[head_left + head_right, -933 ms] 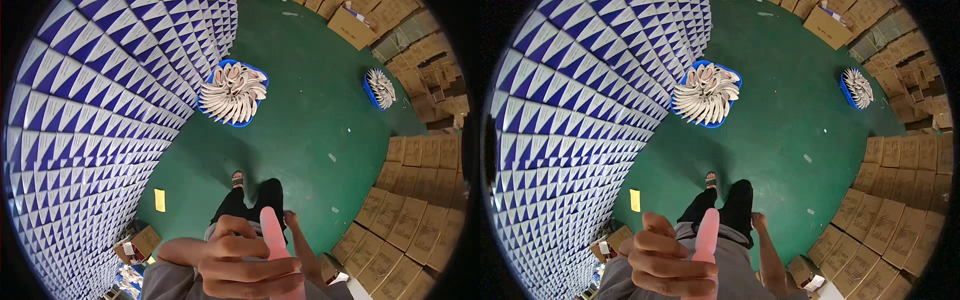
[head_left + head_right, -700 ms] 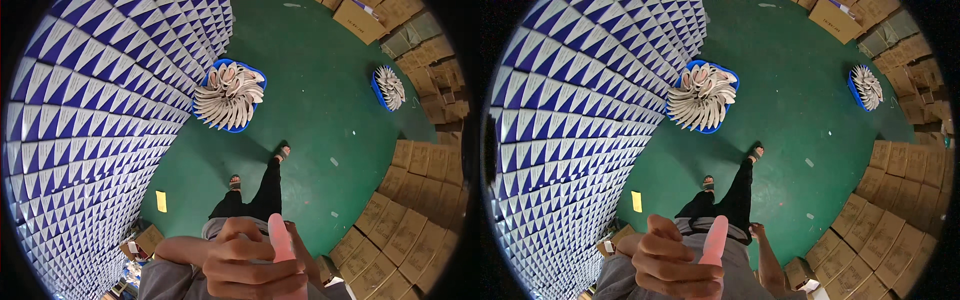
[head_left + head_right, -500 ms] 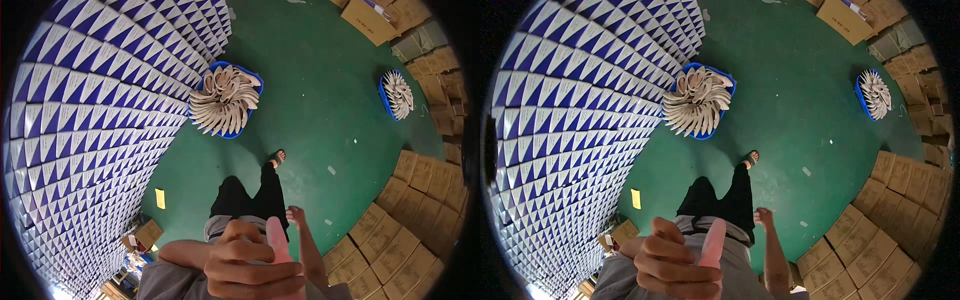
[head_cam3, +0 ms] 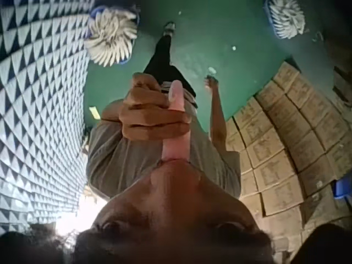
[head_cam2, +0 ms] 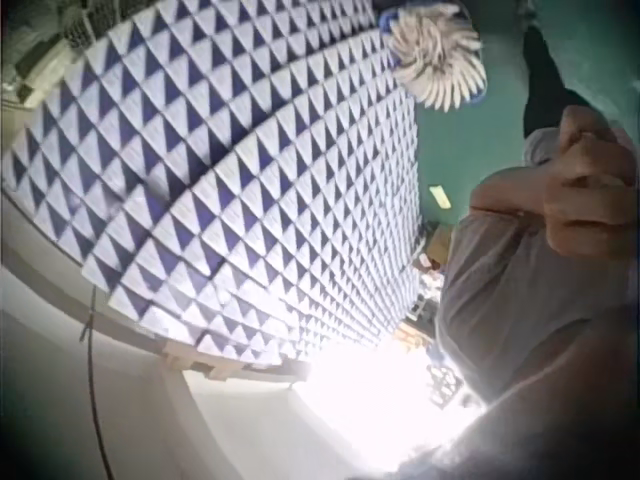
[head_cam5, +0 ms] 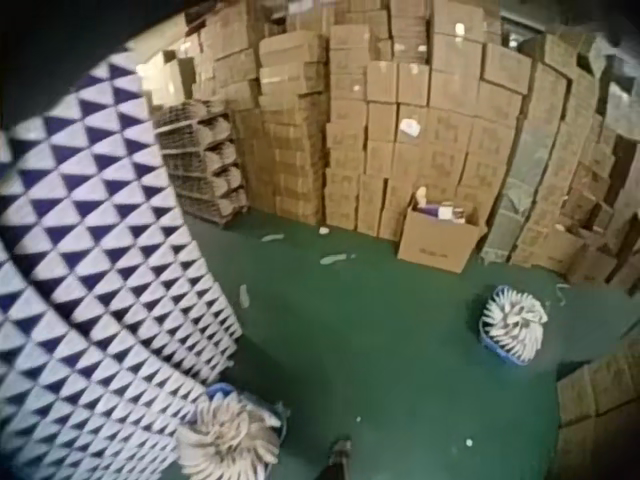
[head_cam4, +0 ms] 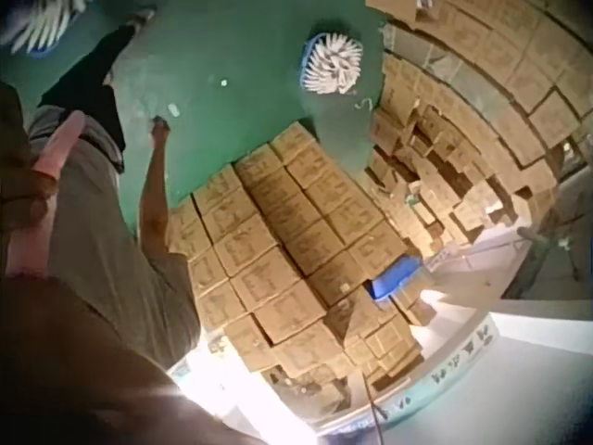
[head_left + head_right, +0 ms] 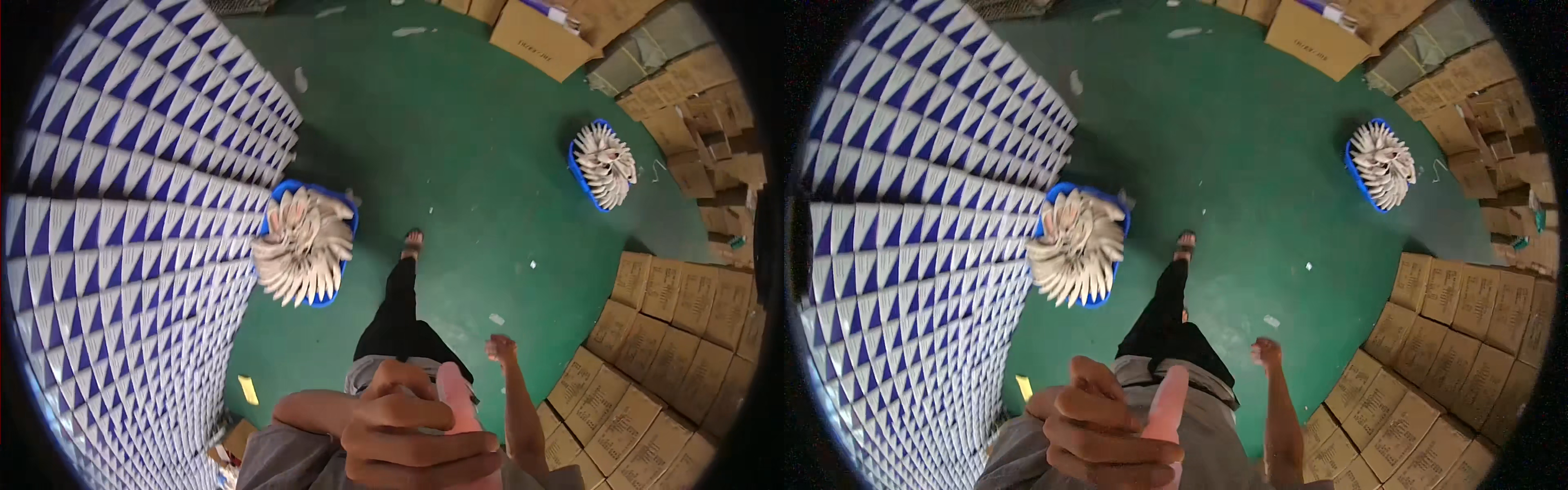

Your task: The person places shoes onto a workbench from a basket and applies glue inside each shoe using a brush.

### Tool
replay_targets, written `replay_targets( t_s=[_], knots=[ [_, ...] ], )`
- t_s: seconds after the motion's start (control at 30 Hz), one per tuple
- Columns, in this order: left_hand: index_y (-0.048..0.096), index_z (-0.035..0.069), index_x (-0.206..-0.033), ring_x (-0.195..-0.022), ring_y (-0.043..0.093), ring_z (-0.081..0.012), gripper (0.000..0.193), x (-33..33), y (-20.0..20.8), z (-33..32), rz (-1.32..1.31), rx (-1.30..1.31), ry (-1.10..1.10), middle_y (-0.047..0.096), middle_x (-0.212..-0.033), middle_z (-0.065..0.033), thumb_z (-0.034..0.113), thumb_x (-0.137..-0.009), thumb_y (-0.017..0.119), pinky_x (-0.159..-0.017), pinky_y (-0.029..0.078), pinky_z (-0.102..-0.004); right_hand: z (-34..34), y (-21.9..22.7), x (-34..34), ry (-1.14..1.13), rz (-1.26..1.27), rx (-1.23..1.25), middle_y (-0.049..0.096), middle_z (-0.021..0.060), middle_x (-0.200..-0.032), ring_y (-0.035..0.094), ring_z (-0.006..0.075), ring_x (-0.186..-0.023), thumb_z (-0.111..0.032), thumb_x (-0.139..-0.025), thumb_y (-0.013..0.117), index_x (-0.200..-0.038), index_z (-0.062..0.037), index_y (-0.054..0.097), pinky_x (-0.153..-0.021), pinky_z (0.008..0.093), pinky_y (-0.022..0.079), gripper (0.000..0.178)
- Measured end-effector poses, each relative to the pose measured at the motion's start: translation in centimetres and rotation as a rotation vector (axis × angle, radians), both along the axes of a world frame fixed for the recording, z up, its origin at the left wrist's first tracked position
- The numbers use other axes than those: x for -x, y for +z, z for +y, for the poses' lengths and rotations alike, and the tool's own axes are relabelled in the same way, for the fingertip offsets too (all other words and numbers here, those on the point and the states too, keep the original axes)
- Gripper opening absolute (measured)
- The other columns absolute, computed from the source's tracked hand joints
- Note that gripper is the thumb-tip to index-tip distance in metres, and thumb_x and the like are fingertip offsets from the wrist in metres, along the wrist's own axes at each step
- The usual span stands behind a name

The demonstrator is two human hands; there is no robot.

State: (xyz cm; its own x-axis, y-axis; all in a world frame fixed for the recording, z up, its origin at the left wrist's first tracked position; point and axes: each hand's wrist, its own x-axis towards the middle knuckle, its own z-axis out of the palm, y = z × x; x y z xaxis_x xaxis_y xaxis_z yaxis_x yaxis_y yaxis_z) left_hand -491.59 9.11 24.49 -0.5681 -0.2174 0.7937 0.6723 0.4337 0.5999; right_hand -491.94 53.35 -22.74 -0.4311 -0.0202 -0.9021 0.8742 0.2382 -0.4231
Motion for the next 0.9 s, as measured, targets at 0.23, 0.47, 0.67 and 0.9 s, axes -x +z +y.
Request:
replay_targets(
  t_s=[0.23, 0.47, 0.67, 0.9],
  knots=[
    [0.083, 0.016, -0.085, -0.084, 0.055, -0.0163, 0.009, 19.5, 3.4, 2.0, 0.200, -0.153, -0.068, 0.079, -0.091, 0.0039, 0.016, -0.076, 0.080, -0.074, 0.038, -0.0356, -3.8, 3.3, 4.5, 0.028, -0.084, -0.137, 0.073, 0.0072, -0.083, 0.066, 0.0212, -0.065, -0.032, -0.098, 0.062, -0.099, -0.0107, 0.076, -0.055, 0.0356, 0.052, 0.025],
    [0.086, 0.021, -0.082, -0.080, 0.053, -0.0111, 0.015, 36.8, 6.4, 9.2, -0.047, -0.180, -0.448, 0.077, -0.082, 0.0115, 0.014, -0.071, 0.081, -0.079, 0.039, -0.0352, -1.4, -3.4, 11.8, 0.424, 0.321, -0.359, 0.079, 0.0071, -0.111, 0.076, 0.0255, -0.100, -0.022, -0.093, 0.066, -0.115, -0.0169, 0.080, -0.082, 0.0376, 0.060, 0.026],
    [0.088, 0.021, -0.086, -0.083, 0.053, -0.0123, 0.017, 51.2, 5.7, 19.6, -0.021, -0.109, -0.671, 0.079, -0.088, 0.0120, 0.015, -0.071, 0.081, -0.083, 0.038, -0.0372, 2.9, -5.1, 19.8, 0.855, 0.742, -0.633, 0.078, 0.0059, -0.094, 0.075, 0.0252, -0.082, -0.024, -0.090, 0.070, -0.109, -0.0210, 0.081, -0.071, 0.0376, 0.060, 0.022],
    [0.089, 0.023, -0.093, -0.092, 0.055, -0.0110, 0.017, 62.8, 5.2, 29.9, -0.074, -0.105, -0.720, 0.079, -0.090, 0.0126, 0.021, -0.080, 0.078, -0.083, 0.039, -0.0370, 12.4, 3.8, 40.0, -0.692, 0.052, -0.050, 0.079, 0.0146, -0.107, 0.076, 0.0212, -0.082, -0.028, -0.102, 0.067, -0.126, -0.0020, 0.071, -0.064, 0.0330, 0.062, 0.036]
  ],
)
